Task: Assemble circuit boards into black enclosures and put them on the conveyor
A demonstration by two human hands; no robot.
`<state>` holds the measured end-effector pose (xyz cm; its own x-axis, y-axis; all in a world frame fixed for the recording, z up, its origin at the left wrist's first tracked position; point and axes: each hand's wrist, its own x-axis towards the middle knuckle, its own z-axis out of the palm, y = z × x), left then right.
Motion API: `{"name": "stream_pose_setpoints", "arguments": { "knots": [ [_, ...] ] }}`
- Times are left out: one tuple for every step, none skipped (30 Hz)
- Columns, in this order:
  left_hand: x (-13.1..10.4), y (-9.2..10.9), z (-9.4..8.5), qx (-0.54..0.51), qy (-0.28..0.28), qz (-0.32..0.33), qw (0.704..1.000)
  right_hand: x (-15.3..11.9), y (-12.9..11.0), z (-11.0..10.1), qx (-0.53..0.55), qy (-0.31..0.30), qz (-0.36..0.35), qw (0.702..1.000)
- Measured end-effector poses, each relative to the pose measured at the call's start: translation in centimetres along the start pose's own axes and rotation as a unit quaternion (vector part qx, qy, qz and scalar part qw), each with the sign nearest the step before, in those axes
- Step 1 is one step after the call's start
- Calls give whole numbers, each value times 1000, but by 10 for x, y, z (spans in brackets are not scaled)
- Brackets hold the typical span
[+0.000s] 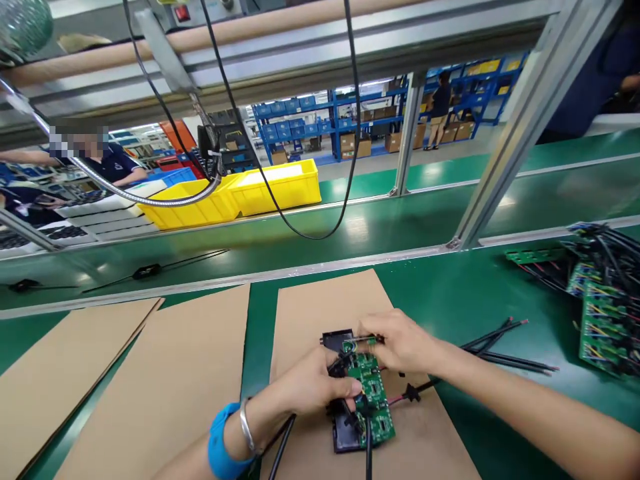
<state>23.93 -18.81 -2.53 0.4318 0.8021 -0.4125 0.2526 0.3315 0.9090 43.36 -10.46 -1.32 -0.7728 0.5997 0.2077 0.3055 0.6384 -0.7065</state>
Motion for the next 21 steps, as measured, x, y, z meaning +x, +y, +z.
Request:
{"name": "stream_pose_setpoints", "arguments": {
  "knots": [
    [0,-2,0,2,6,2,1000,-2,1,-1,14,-4,6,1000],
    [0,-3,0,3,11,6,1000,-4,1,-2,29,-19,15,999],
    [0,-4,1,3,16,10,1000,-6,1,-4,39,-42,26,998],
    [1,-5,1,3,18,12,1000,-8,2,-4,43,-61,35,997],
    [1,-6,2,1,16,13,1000,-9,2,-4,41,-73,37,996],
    [2,-7,3,0,13,13,1000,-12,3,-2,32,-73,28,996],
    [4,-7,4,-2,9,13,1000,-14,4,1,16,-60,9,998],
    [5,-8,5,-3,5,14,1000,-18,5,4,-5,-43,-17,999],
    [6,-8,7,-4,0,16,1000,-21,7,7,-28,-26,-44,998],
    [7,-8,8,-4,-6,18,1000,-24,8,9,-50,-12,-65,997],
    [8,-8,9,-3,-9,21,1000,-27,10,9,-65,-1,-74,995],
    [8,-8,9,-3,-9,23,1000,-29,10,8,-67,6,-66,996],
    [8,-7,10,-3,-5,26,1000,-30,10,6,-56,9,-42,997],
    [7,-6,10,-4,3,29,1000,-31,9,3,-39,6,-5,999],
    [6,-4,11,-5,12,32,999,-31,8,0,-22,-7,35,999],
    [5,-2,12,-7,21,35,999,-32,6,-2,-5,-34,70,997],
    [3,-1,14,-13,24,38,999,-34,4,-3,14,-73,95,993],
    [2,1,16,-24,19,40,999,-36,3,-3,34,-110,108,987],
    [2,1,20,-40,9,39,998,-39,1,-2,53,-140,110,983],
    [2,2,24,-55,0,37,998,-43,0,1,67,-158,106,979],
    [2,1,28,-65,-7,31,997,-48,-1,3,71,-161,101,979]
  ]
}}
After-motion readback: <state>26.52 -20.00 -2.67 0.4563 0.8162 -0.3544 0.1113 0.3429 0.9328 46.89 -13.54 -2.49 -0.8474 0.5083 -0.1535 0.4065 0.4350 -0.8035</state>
